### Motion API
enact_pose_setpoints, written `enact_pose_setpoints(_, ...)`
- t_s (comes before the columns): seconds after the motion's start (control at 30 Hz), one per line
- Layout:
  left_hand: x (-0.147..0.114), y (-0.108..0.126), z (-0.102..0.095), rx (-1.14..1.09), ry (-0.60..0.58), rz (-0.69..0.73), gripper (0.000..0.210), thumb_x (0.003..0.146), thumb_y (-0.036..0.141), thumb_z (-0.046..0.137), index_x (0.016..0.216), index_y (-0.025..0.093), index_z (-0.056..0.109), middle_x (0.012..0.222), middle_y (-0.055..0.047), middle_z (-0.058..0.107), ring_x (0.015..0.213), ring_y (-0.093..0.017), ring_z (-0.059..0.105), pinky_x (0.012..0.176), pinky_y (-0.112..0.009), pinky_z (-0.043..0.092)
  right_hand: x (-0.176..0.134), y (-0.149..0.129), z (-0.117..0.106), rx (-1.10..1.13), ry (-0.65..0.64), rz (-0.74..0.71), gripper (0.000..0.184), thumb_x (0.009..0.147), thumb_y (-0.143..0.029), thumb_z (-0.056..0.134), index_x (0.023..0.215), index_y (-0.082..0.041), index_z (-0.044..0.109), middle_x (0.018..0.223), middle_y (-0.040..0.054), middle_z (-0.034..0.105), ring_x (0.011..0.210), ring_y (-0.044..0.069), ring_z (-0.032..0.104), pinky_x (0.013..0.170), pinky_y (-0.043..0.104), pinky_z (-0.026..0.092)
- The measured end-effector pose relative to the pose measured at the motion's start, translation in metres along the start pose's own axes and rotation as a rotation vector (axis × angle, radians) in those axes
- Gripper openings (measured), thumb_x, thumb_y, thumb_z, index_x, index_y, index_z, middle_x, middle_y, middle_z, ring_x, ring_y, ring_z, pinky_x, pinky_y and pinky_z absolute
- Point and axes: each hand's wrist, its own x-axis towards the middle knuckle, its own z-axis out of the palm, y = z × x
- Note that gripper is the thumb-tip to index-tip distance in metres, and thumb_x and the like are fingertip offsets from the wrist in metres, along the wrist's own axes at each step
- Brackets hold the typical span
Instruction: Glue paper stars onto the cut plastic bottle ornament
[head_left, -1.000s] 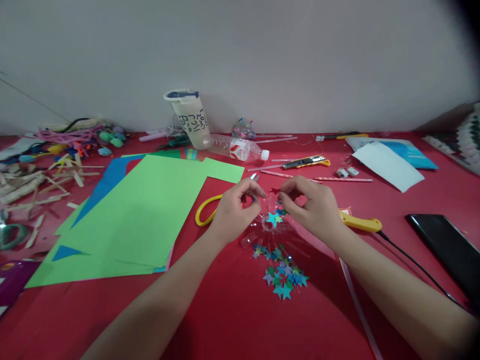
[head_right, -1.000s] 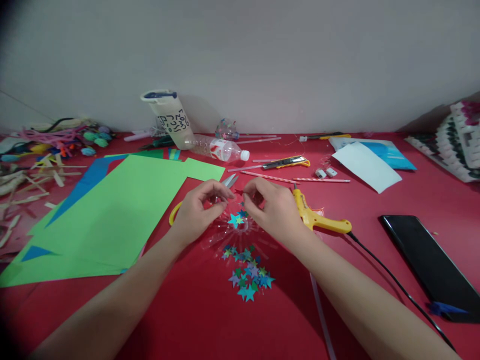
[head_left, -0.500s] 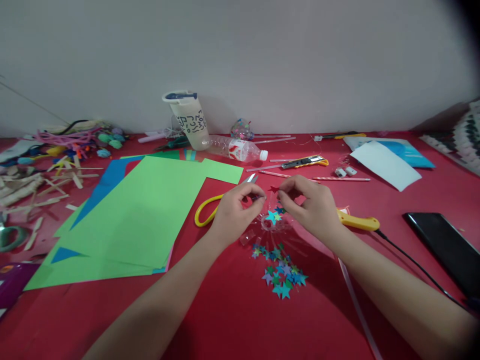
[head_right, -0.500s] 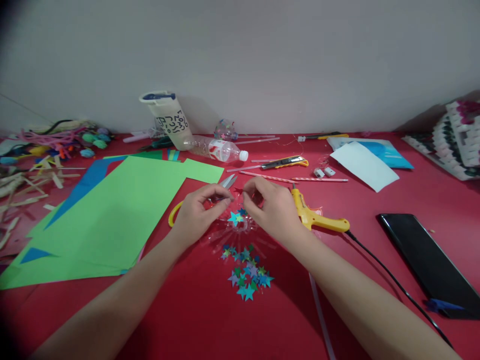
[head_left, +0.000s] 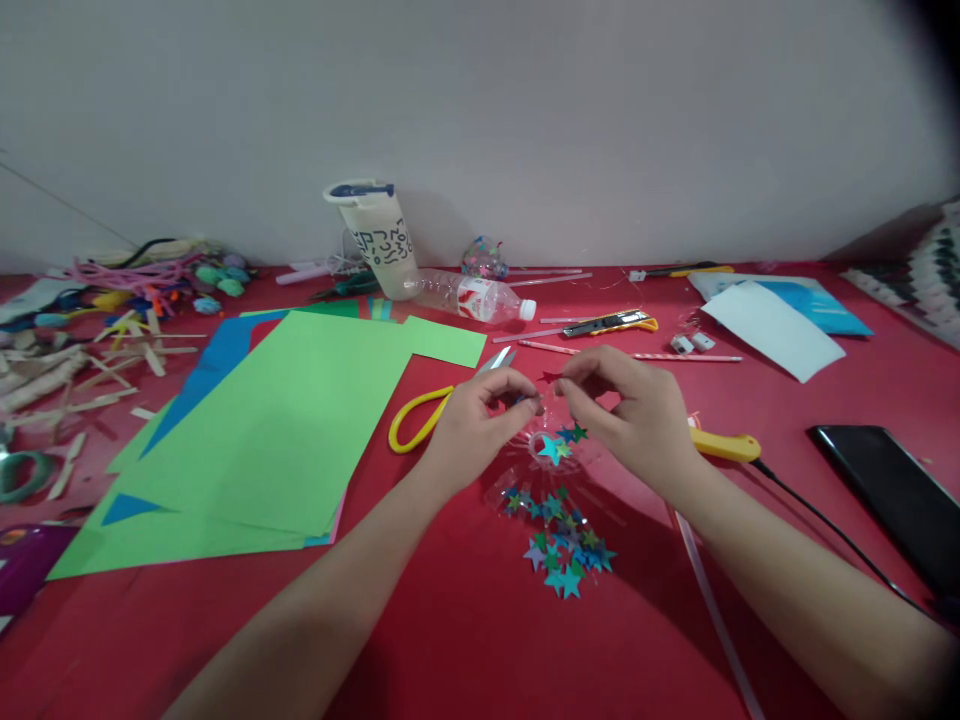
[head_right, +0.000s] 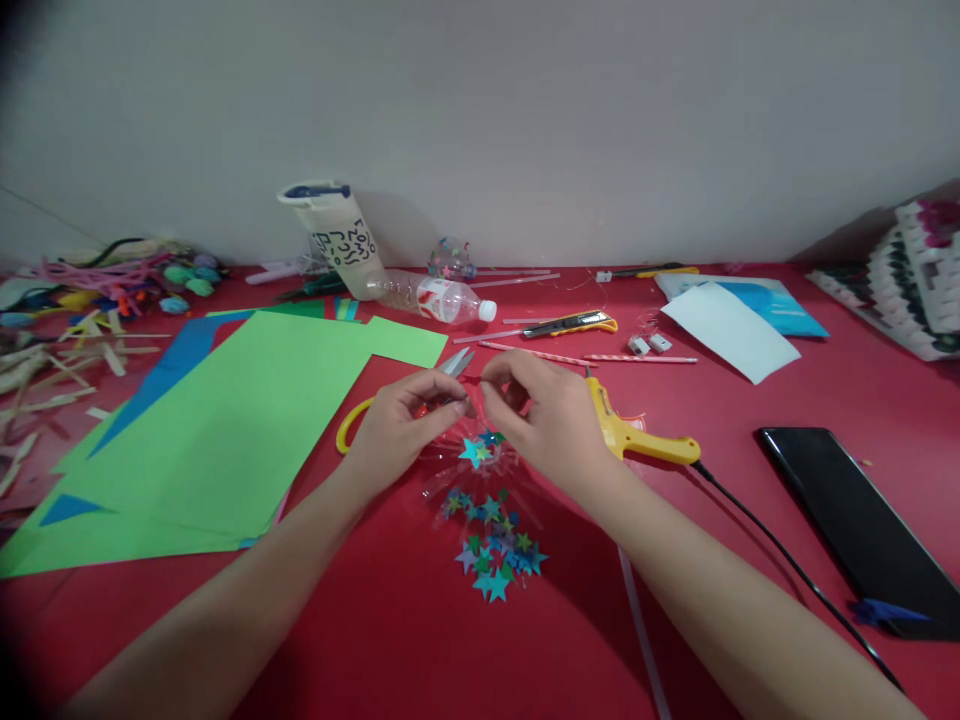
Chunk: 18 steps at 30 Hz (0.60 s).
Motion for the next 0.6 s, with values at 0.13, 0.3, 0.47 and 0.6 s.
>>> enact_pose_setpoints(0.13, -0.0003, -0.0017, 0.0008, 0.002, 0.031, -0.014, 0.004, 0.076, 0.018, 0.06, 0.076, 0.018, 0.064, 0.075, 0.001, 0.064, 0.072, -0.012, 0.057, 0.071, -0.025, 0.045, -0.0012, 0.001, 0.0014, -0.017, -0.017, -0.056, 0.006, 0.079, -0.014, 0.056, 0.08, -0.019, 0.059, 0.068, -0.0044, 0.062, 0.058, 0.008, 0.057, 0.057, 0.02, 0.042)
enact_pose_setpoints(0.3, 0.0, -0.0032, -0.0001, -0.082, 0.019, -0.07, 0.005, 0.075, 0.021, 0.062, 0.074, 0.018, 0.065, 0.073, 0.0, 0.064, 0.072, -0.012, 0.057, 0.071, -0.026, 0.045, -0.0022, -0.0003, 0.0022, -0.023, -0.015, -0.053, 0.005, 0.079, -0.015, 0.056, 0.078, -0.019, 0.058, 0.066, -0.0045, 0.061, 0.058, 0.007, 0.056, 0.056, 0.019, 0.041)
enact_pose_setpoints(0.47, -0.0002, -0.0033, 0.0006, -0.183, 0.018, -0.13, 0.004, 0.072, 0.02, 0.064, 0.07, 0.017, 0.063, 0.07, 0.001, 0.062, 0.069, -0.011, 0.056, 0.069, -0.024, 0.045, -0.0031, -0.0009, 0.0033, -0.013, -0.033, -0.059, 0.003, 0.08, -0.018, 0.055, 0.077, -0.02, 0.056, 0.066, -0.0041, 0.06, 0.057, 0.008, 0.055, 0.055, 0.02, 0.041)
enact_pose_setpoints(0.6, 0.0001, -0.0031, 0.001, -0.155, 0.025, -0.146, 0.005, 0.073, 0.021, 0.063, 0.068, 0.017, 0.063, 0.068, 0.001, 0.061, 0.067, -0.011, 0.056, 0.067, -0.025, 0.045, -0.0042, 0.0011, 0.004, -0.037, -0.051, -0.079, 0.003, 0.079, -0.02, 0.054, 0.077, -0.02, 0.056, 0.065, -0.0037, 0.059, 0.055, 0.009, 0.055, 0.054, 0.021, 0.041)
